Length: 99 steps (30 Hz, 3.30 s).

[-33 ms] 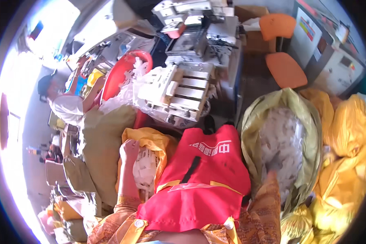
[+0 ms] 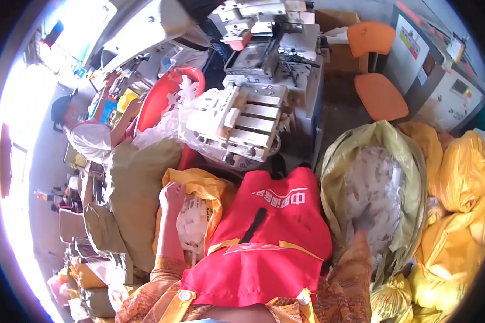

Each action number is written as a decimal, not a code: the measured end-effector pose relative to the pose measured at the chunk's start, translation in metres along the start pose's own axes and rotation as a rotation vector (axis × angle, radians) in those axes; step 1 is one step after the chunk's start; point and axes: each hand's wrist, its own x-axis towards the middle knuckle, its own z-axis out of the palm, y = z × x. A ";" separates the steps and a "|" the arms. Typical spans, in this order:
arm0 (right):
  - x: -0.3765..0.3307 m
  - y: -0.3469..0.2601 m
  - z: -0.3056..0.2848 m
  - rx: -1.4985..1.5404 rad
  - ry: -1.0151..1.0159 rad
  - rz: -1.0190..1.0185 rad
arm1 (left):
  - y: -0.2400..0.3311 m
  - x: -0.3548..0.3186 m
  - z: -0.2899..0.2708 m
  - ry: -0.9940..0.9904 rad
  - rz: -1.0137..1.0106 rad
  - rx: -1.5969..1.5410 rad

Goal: The person takes plastic toy gun parts from a bag, places them onto a printing machine fixture, and deposits the printed toy gun parts into another bag.

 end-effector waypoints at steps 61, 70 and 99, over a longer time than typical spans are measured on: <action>-0.018 0.101 0.009 0.642 0.072 0.396 | -0.026 -0.005 -0.013 -0.160 -0.036 -0.090; -0.100 0.066 0.031 0.473 0.547 -0.129 | -0.030 -0.006 -0.009 -0.174 -0.036 -0.144; -0.137 -0.285 -0.310 1.450 0.079 -1.182 | 0.096 0.186 -0.022 0.533 0.337 -0.389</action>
